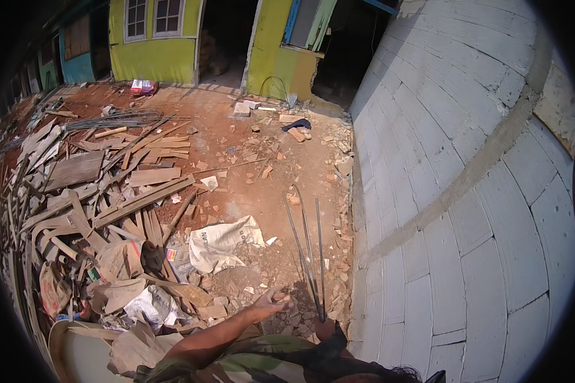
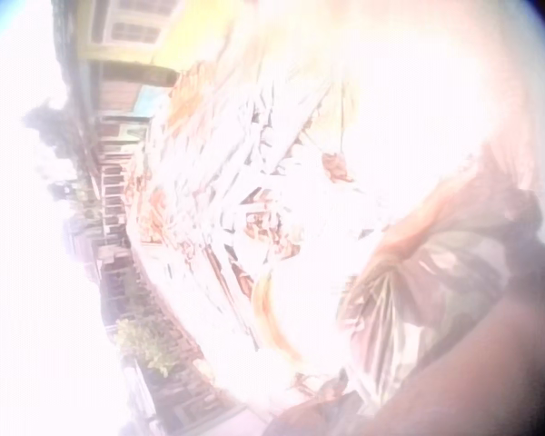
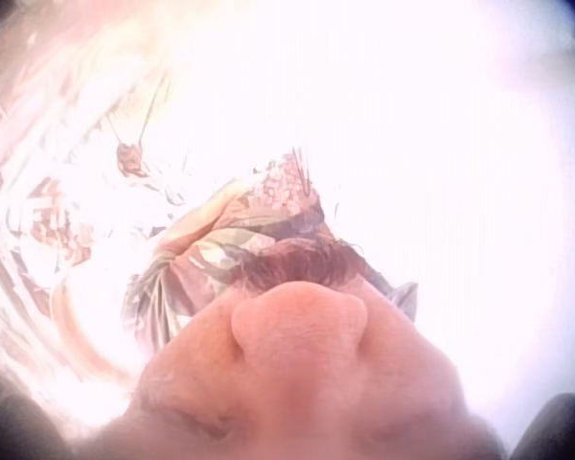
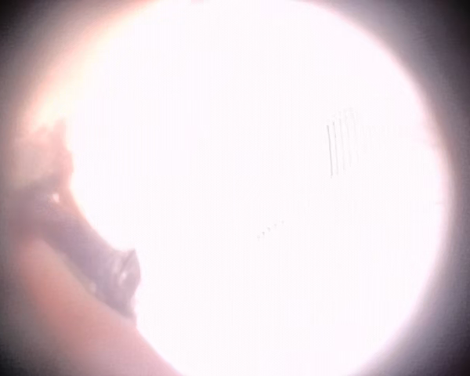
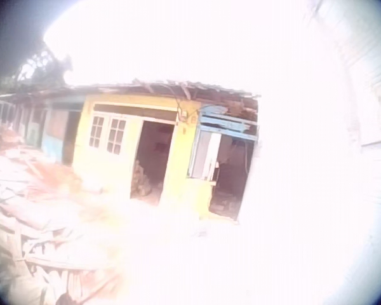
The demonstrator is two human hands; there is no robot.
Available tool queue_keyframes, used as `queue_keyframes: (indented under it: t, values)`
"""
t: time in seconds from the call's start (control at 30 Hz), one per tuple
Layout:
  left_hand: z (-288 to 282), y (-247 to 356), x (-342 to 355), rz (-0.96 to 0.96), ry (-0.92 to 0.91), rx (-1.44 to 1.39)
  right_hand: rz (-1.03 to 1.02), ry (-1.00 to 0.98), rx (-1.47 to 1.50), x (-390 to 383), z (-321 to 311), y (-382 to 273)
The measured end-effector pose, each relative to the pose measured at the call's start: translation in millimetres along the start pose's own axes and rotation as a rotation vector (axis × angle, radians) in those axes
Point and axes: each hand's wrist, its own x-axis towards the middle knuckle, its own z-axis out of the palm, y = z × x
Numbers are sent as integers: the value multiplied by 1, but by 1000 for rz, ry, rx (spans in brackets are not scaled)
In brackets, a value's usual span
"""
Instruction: The person carries metal rods into a cluttered room, then sits on the floor and uses a hammer and a cylindrical pipe to bend the rods into curved shapes. The person repeatedly positions the rods against the pipe and strikes them to form hooks.
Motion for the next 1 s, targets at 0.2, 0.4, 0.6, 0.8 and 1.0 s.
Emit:
queue_keyframes:
  t: [0.2,0.4,0.6,0.8,1.0]
  values:
    - [-16,169,131,191,14,-560,-180,-254,37,33,-77,-252]
    - [-75,239,237,7,94,-691,-385,-446,-131,214,-31,-279]
    - [-168,310,422,-7,82,-671,-893,-269,28,427,-33,-410]
    - [-209,476,524,250,411,-771,-642,-537,-71,533,-123,-615]
    - [-294,537,613,497,480,-788,-960,-456,-60,641,-96,-770]
